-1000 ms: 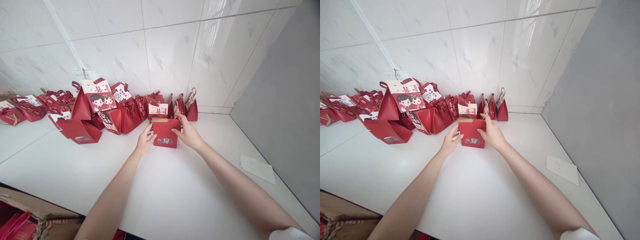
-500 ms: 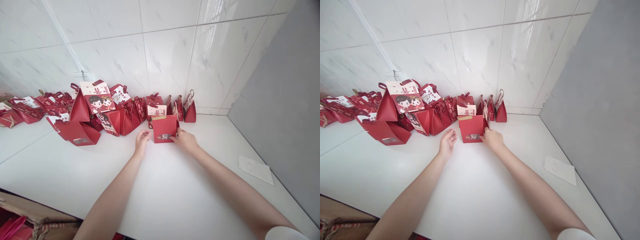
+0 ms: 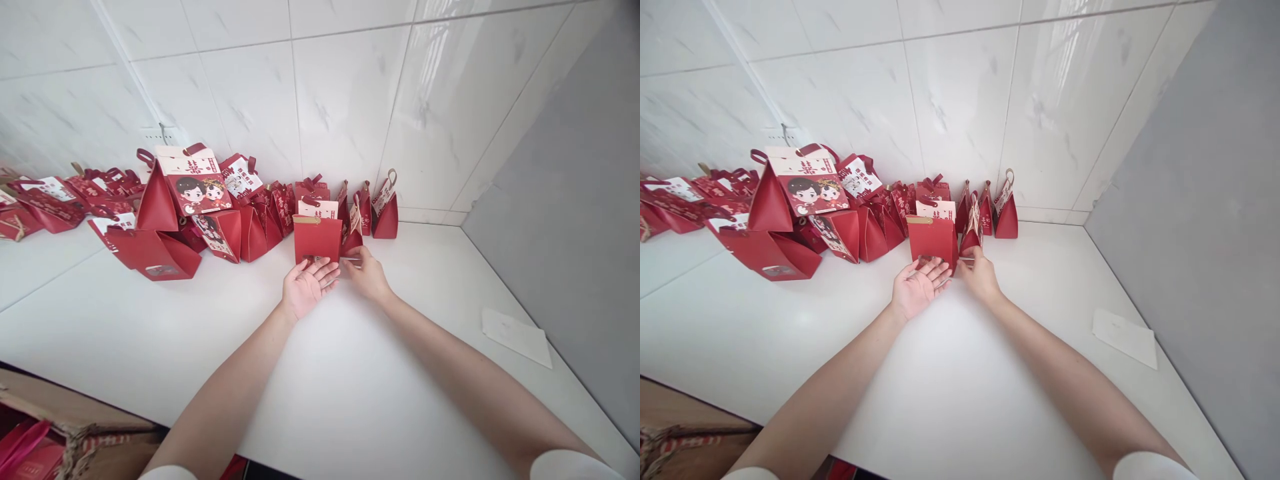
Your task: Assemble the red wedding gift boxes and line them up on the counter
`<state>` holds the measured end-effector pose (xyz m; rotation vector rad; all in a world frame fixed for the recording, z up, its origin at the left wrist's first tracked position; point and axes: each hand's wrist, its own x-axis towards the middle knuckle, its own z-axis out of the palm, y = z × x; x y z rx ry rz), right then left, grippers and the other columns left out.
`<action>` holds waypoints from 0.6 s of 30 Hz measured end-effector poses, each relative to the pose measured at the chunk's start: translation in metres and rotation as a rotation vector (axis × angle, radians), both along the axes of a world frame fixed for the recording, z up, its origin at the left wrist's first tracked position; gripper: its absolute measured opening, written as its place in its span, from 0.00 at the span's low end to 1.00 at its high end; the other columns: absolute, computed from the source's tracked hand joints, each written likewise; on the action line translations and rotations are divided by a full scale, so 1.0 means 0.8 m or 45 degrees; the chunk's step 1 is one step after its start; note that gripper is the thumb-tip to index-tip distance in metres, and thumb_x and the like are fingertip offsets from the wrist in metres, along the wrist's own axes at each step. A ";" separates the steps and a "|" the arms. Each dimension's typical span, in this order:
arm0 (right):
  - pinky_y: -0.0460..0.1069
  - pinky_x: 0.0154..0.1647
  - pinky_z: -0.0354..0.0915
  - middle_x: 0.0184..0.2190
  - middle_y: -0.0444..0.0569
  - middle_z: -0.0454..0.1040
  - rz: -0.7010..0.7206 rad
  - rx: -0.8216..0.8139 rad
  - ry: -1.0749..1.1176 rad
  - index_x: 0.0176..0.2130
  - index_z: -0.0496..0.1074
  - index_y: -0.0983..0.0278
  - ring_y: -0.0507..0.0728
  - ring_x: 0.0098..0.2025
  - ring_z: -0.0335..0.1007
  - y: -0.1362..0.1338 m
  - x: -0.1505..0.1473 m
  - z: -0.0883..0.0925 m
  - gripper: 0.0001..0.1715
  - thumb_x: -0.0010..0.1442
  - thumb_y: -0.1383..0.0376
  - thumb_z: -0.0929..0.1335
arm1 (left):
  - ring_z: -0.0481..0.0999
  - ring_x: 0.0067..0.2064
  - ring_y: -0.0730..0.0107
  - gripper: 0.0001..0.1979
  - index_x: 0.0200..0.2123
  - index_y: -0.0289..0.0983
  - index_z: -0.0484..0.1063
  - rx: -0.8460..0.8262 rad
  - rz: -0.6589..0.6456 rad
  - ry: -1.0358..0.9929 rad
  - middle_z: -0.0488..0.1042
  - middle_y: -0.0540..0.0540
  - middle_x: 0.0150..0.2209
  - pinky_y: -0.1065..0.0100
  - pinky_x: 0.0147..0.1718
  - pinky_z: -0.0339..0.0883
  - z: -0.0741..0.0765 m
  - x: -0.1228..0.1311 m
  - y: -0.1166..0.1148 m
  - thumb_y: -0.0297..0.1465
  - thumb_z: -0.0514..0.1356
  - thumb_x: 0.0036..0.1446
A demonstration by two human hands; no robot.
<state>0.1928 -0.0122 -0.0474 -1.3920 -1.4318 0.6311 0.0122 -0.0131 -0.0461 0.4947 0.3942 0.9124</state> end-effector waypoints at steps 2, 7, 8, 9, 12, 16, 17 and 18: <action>0.52 0.45 0.66 0.44 0.52 0.72 -0.042 0.122 0.089 0.42 0.64 0.62 0.56 0.43 0.70 -0.007 -0.006 0.004 0.10 0.59 0.61 0.64 | 0.69 0.57 0.55 0.23 0.51 0.32 0.72 0.023 -0.003 0.027 0.71 0.37 0.54 0.59 0.53 0.63 0.000 -0.002 0.003 0.41 0.52 0.60; 0.50 0.36 0.69 0.33 0.45 0.71 0.447 0.091 0.608 0.43 0.64 0.60 0.54 0.33 0.70 -0.033 -0.051 0.002 0.16 0.56 0.57 0.69 | 0.73 0.51 0.60 0.24 0.51 0.33 0.72 -0.001 -0.022 0.024 0.72 0.38 0.54 0.64 0.46 0.67 -0.001 -0.001 0.008 0.42 0.53 0.60; 0.50 0.35 0.69 0.31 0.44 0.71 0.500 -0.011 0.696 0.40 0.65 0.61 0.53 0.31 0.70 -0.034 -0.058 -0.003 0.16 0.54 0.56 0.70 | 0.74 0.50 0.60 0.24 0.51 0.33 0.72 0.003 -0.028 0.032 0.72 0.38 0.54 0.65 0.43 0.68 -0.001 0.000 0.007 0.43 0.52 0.60; 0.50 0.34 0.69 0.30 0.44 0.72 0.504 -0.094 0.757 0.38 0.66 0.61 0.53 0.29 0.70 -0.032 -0.062 -0.009 0.17 0.52 0.55 0.71 | 0.74 0.49 0.60 0.24 0.51 0.32 0.72 0.010 -0.025 0.045 0.71 0.38 0.55 0.66 0.41 0.68 -0.001 0.000 0.007 0.43 0.52 0.60; 0.49 0.31 0.68 0.26 0.43 0.72 0.422 -0.199 0.813 0.33 0.67 0.63 0.51 0.25 0.69 -0.019 -0.058 -0.027 0.18 0.49 0.53 0.72 | 0.72 0.52 0.59 0.24 0.50 0.31 0.73 0.017 0.017 0.084 0.70 0.37 0.57 0.64 0.46 0.67 -0.002 0.001 0.006 0.42 0.51 0.61; 0.45 0.21 0.62 0.20 0.41 0.68 0.376 -0.277 0.822 0.30 0.66 0.63 0.49 0.19 0.64 -0.009 -0.037 -0.011 0.17 0.49 0.53 0.71 | 0.70 0.55 0.55 0.22 0.46 0.29 0.75 0.029 0.041 0.112 0.73 0.35 0.53 0.57 0.54 0.63 -0.003 0.000 0.006 0.40 0.52 0.61; 0.44 0.18 0.59 0.17 0.39 0.66 0.427 -0.306 0.811 0.29 0.66 0.64 0.48 0.17 0.61 -0.014 -0.031 0.005 0.17 0.48 0.54 0.71 | 0.71 0.55 0.55 0.21 0.45 0.30 0.75 0.037 0.037 0.125 0.74 0.35 0.51 0.57 0.54 0.63 -0.003 0.001 0.007 0.39 0.52 0.61; 0.44 0.14 0.54 0.14 0.38 0.63 0.498 -0.332 0.800 0.27 0.67 0.64 0.47 0.14 0.57 -0.022 -0.024 0.027 0.17 0.46 0.56 0.73 | 0.72 0.54 0.55 0.20 0.44 0.30 0.76 0.040 0.034 0.142 0.75 0.36 0.50 0.57 0.53 0.64 -0.003 0.001 0.008 0.39 0.52 0.61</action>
